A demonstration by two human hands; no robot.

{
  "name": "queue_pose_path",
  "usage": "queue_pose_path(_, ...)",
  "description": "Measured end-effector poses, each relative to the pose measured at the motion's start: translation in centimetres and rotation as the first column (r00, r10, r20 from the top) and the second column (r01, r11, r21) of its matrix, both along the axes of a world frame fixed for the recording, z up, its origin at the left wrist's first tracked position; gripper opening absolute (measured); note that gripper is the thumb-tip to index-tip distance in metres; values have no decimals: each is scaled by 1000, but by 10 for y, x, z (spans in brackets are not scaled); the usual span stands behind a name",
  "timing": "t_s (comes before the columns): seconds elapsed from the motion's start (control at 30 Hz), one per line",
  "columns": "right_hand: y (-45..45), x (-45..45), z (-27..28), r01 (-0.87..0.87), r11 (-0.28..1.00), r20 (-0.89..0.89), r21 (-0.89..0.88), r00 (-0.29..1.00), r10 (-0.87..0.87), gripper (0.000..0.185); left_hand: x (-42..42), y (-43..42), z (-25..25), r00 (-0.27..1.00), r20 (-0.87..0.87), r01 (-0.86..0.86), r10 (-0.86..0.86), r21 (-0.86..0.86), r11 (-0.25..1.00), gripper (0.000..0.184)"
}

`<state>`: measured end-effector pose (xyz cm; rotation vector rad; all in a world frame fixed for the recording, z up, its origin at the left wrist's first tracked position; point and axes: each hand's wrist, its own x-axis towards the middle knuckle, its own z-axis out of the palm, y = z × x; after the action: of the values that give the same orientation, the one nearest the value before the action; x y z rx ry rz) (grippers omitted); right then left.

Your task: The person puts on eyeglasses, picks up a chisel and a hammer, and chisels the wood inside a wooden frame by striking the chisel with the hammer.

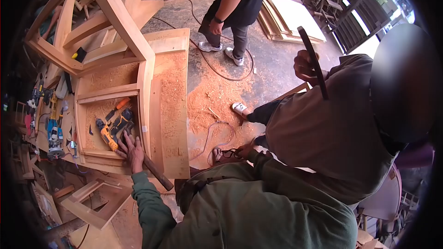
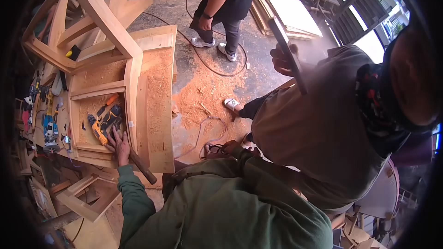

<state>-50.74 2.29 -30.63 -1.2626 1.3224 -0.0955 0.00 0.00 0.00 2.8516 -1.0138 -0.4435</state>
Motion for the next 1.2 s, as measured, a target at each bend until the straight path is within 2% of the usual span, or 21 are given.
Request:
queue_pose_path(0.03, 3, 2, -6, 23, 999, -71, -33, 997, -25, 27, 0, 2, 0, 1000, -2, 8, -8, -14, 1000, 71)
queue_pose_path(0.13, 6, 1, -9, 115, 992, 40, -49, 993, -113, 26, 5, 0, -12, 998, -24, 54, -56, -68, 996, 70)
queue_pose_path(0.2, 2, 2, 48, 167, 986, 118, -9, 979, -165, 26, -9, 1, 14, 999, -40, 18, -19, -31, 999, 70)
queue_pose_path(0.23, -3, 7, 75, 145, 989, -16, -20, 989, -145, 29, 6, 3, -6, 1000, -11, 26, -27, -36, 999, 69)
queue_pose_path(0.33, -9, 12, 130, 349, 921, 183, 174, 907, -379, 32, 19, 5, -26, 996, -13, 85, -87, -113, 990, 70)
queue_pose_path(0.4, -14, 18, 148, 407, 907, 231, 109, 877, -421, 29, 19, 6, -24, 994, -27, 101, -104, -115, 988, 72)
queue_pose_path(0.43, -18, 20, 151, 444, 878, 441, 181, 761, -475, 26, 22, 8, -30, 991, 2, 132, -133, -139, 981, 73)
queue_pose_path(0.47, -21, 18, 155, 423, 903, 373, 79, 827, -420, 27, 28, 12, -38, 980, -24, 189, -198, -205, 960, 75)
queue_pose_path(0.5, -25, 13, 159, 426, 895, 567, 130, 709, -419, 29, 18, 11, -21, 989, -71, 115, -129, -166, 979, 78)
queue_pose_path(0.53, -42, 15, 182, 384, 875, 599, 294, 640, -482, 30, 11, 11, -4, 989, -100, 96, -112, -148, 984, 79)
queue_pose_path(0.57, -61, 16, 191, 173, 826, 738, 536, 379, -558, 29, 13, 14, -2, 980, -142, 106, -142, -235, 966, 80)
queue_pose_path(0.63, -52, 75, 281, 498, 861, 568, -104, 741, -360, 37, 27, 18, -18, 968, -127, 173, -218, -296, 940, 85)
queue_pose_path(0.67, -55, 95, 306, 500, 848, 571, -174, 753, -327, 34, 36, 21, -31, 951, -79, 252, -299, -363, 897, 88)
queue_pose_path(0.77, -61, 153, 357, 387, 868, 569, -310, 807, -157, 33, 38, 32, 9, 904, -260, 206, -339, -430, 879, 92)
queue_pose_path(0.8, -58, 173, 368, 348, 876, 553, -335, 825, -117, 33, 44, 41, 14, 900, -288, 183, -328, -432, 883, 92)
queue_pose_path(0.87, -48, 208, 383, 271, 884, 511, -382, 859, -42, 32, 50, 60, 54, 725, -534, 58, -435, -583, 811, 95)
queue_pose_path(0.9, -39, 225, 384, 255, 903, 512, -346, 858, -46, 33, 55, 68, 62, 669, -442, 154, -598, -705, 693, 85)
queue_pose_path(1.0, -3, 285, 404, 203, 955, 547, -214, 835, -55, 34, 58, 97, 109, 211, -709, 72, -673, -675, 734, 69)
queue_pose_path(1.07, 17, 316, 408, 97, 983, 531, -154, 848, 0, 34, 59, 109, 110, 23, -711, 113, -703, -696, 709, 62)
queue_pose_path(1.13, 31, 332, 404, 35, 982, 556, -186, 828, 76, 34, 62, 116, 113, 144, -577, 222, -804, -773, 594, 37)
queue_pose_path(1.2, 42, 342, 404, 132, 972, 570, -195, 822, 2, 35, 69, 126, 106, 149, -695, 159, -704, -685, 711, 31)
